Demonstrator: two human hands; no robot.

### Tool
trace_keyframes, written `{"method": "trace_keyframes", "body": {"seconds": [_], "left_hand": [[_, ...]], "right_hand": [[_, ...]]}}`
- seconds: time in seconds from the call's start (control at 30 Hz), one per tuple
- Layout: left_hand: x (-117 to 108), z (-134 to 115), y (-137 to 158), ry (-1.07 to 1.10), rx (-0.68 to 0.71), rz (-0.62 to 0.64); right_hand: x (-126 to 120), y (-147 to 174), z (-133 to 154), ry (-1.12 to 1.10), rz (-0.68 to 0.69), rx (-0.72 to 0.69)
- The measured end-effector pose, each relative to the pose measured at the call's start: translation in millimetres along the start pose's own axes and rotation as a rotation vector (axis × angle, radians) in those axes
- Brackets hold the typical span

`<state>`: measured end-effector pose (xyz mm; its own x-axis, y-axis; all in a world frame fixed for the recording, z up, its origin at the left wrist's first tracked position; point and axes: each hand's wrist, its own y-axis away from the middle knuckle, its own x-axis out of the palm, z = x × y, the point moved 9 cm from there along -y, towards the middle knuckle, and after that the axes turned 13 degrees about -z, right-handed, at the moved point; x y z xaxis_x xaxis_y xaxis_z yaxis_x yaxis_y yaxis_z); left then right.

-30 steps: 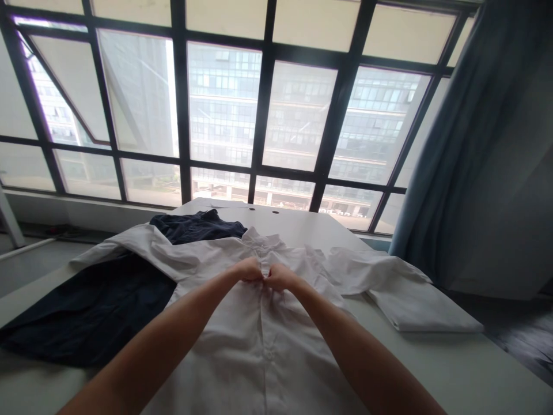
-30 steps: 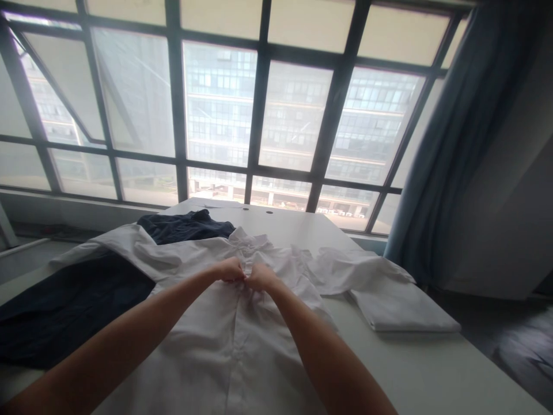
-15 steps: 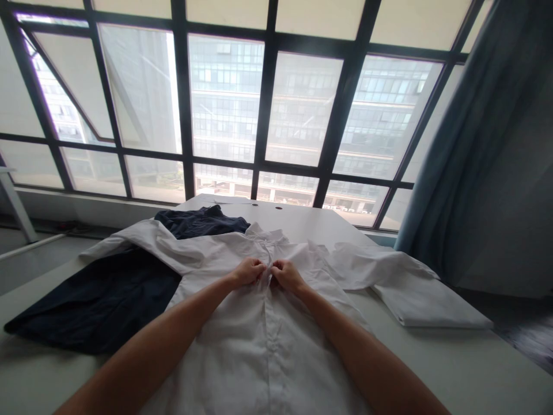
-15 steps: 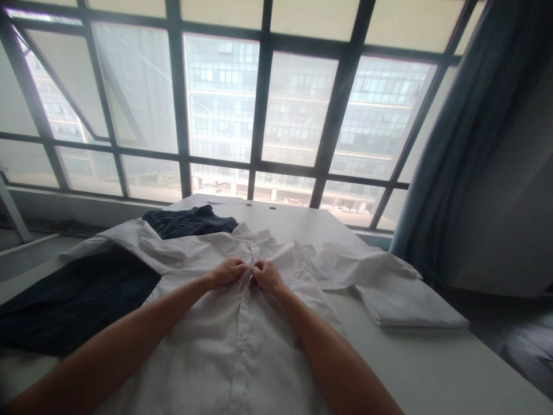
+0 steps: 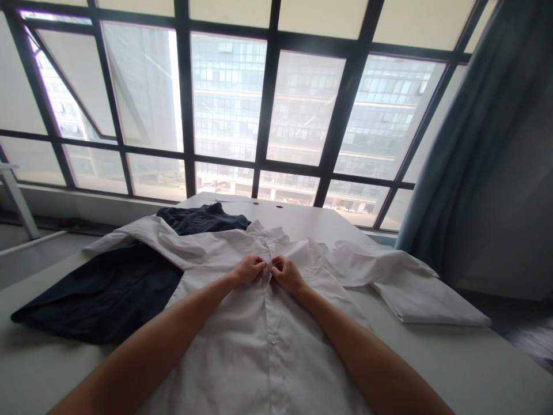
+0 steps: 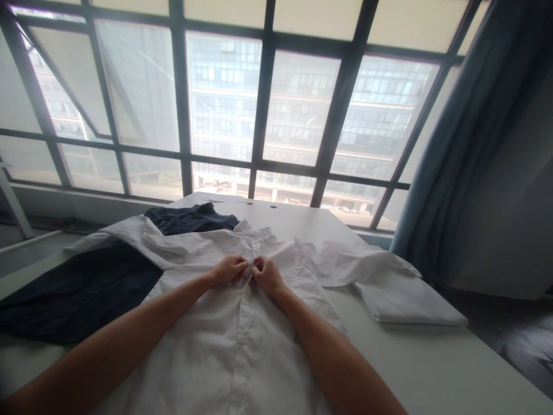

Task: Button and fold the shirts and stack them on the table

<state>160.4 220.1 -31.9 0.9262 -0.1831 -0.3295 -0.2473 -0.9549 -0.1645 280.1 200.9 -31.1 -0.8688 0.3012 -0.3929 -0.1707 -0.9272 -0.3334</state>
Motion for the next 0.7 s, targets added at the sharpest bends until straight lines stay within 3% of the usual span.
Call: {"method": "trace_keyframes", "body": {"seconds": [0.33,0.7], "left_hand": [[1,8,-6,0.049,-0.002,0.002],[2,11,-10,0.011,-0.010,-0.028]], "right_hand": [[-2,-2,7,0.073,-0.036,-0.184],[10,-2,-7,-0.220,0.051,0.087]]}}
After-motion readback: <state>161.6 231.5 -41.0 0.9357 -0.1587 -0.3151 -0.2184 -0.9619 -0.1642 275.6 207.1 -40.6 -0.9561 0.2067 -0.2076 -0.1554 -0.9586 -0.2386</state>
